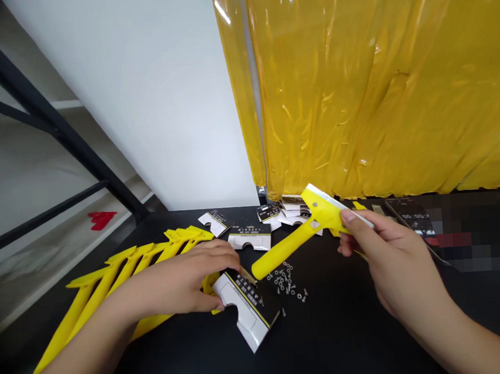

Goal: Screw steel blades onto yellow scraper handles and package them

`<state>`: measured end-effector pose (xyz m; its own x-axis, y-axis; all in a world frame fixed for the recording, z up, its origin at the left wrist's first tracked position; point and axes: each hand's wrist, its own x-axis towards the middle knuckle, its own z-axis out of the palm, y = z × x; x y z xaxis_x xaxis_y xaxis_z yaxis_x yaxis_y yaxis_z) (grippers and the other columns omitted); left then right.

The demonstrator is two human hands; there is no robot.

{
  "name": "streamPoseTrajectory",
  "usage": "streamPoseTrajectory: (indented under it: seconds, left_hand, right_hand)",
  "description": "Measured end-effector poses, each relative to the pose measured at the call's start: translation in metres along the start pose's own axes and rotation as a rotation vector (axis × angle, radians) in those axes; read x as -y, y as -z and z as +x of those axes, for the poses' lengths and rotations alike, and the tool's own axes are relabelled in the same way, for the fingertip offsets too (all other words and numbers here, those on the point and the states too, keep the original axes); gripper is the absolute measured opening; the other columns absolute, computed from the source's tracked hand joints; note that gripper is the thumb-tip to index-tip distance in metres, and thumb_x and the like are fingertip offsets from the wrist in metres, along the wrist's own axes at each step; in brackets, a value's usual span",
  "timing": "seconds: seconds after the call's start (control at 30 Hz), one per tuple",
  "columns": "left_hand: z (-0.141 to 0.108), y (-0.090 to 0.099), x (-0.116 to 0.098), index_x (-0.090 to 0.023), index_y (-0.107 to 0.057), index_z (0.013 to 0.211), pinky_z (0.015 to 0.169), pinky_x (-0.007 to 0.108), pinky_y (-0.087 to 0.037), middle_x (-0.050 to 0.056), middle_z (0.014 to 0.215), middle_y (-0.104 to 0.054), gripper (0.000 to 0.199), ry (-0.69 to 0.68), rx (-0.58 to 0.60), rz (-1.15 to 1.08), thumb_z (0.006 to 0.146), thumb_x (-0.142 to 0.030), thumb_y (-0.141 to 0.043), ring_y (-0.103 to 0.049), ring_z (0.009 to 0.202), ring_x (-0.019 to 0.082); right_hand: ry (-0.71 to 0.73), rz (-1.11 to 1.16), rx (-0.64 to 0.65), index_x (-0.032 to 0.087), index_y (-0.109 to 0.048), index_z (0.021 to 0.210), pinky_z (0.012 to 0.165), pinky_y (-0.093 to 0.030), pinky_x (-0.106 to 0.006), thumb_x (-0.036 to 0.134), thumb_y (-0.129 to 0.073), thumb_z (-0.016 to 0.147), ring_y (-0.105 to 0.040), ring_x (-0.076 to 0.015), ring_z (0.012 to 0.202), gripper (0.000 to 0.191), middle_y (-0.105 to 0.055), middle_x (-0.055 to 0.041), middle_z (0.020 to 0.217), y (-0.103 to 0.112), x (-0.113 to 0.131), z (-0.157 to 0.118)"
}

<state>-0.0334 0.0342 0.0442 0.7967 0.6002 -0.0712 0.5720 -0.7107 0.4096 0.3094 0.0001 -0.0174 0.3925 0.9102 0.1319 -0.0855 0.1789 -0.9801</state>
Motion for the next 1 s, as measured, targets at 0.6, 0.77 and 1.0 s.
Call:
streamPoseTrajectory:
  seconds: [0.6, 0.77, 1.0]
  left_hand:
    - [-0.009, 0.006, -0.007, -0.038, -0.062, 0.138, 0.109, 0.040, -0.053, 0.000, 0.141, -0.070, 0.054, 0.088, -0.149, -0.024, 0.089, -0.042, -0.085, -0.067, 0.127, 0.025]
    - [-0.006, 0.000, -0.008, -0.035, -0.063, 0.135, 0.095, 0.039, -0.057, 0.002, 0.129, -0.075, 0.054, 0.119, -0.192, -0.019, 0.088, -0.050, -0.084, -0.072, 0.112, 0.026]
    - [0.000, -0.005, -0.011, -0.030, -0.067, 0.130, 0.096, 0.038, -0.054, 0.004, 0.127, -0.076, 0.048, 0.037, -0.178, -0.056, 0.089, -0.048, -0.083, -0.072, 0.112, 0.026]
  right_hand:
    - [-0.213, 0.160, -0.008, 0.022, -0.076, 0.081, 0.055, -0.054, -0.021, 0.052, -0.088, 0.079, -0.052, -0.0154, 0.068, 0.033, -0.060, -0.0019, 0.077, -0.003, 0.005, 0.008]
    - [-0.239, 0.139, 0.045, 0.021, -0.074, 0.078, 0.055, -0.054, -0.024, 0.054, -0.089, 0.077, -0.053, -0.0162, 0.066, 0.036, -0.060, -0.0023, 0.075, -0.005, 0.002, 0.003]
    - [-0.361, 0.090, 0.124, 0.021, -0.072, 0.079, 0.055, -0.052, -0.027, 0.057, -0.091, 0.072, -0.054, -0.0163, 0.062, 0.041, -0.062, -0.0013, 0.073, -0.010, 0.000, -0.002]
